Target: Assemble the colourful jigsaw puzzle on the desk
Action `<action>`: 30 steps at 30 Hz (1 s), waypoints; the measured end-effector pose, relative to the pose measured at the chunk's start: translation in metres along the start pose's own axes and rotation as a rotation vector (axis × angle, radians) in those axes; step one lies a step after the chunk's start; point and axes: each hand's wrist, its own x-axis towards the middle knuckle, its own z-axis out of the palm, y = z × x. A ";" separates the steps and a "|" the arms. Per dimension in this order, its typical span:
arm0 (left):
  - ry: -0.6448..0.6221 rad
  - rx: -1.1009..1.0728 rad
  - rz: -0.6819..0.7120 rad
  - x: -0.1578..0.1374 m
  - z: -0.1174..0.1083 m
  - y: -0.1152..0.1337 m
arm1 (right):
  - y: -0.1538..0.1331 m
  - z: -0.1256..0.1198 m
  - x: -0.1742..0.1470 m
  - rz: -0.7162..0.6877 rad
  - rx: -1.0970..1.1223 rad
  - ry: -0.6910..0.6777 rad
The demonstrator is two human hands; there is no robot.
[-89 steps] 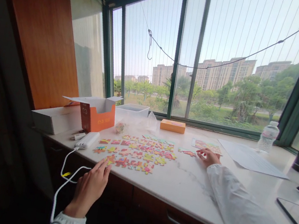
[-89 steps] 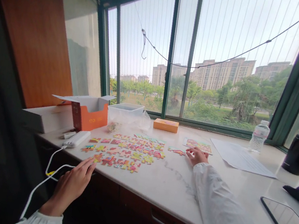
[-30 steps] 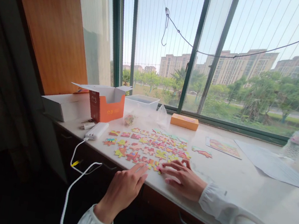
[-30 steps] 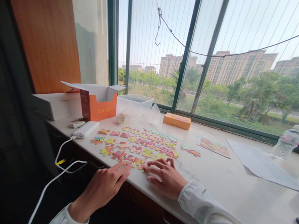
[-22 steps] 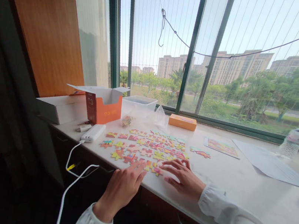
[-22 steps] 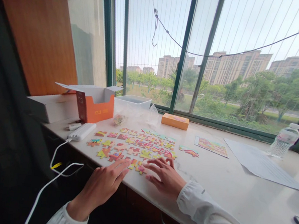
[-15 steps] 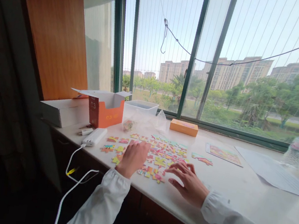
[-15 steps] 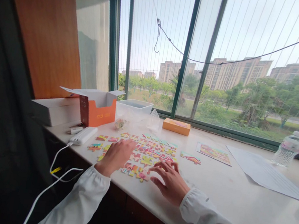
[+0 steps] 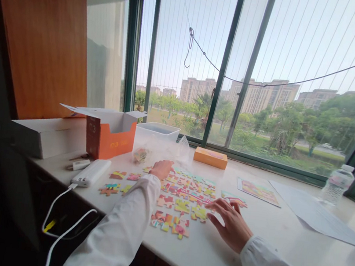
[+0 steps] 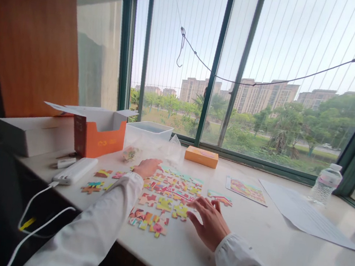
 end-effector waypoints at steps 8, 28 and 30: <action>-0.019 -0.059 0.049 0.010 0.024 -0.006 | 0.020 0.007 0.042 0.074 -0.040 -0.042; 0.013 -0.013 0.048 0.015 0.031 -0.004 | 0.042 0.112 0.222 0.360 0.016 -0.109; 0.010 -0.013 0.036 0.015 0.031 -0.004 | 0.045 0.118 0.223 0.356 0.026 -0.097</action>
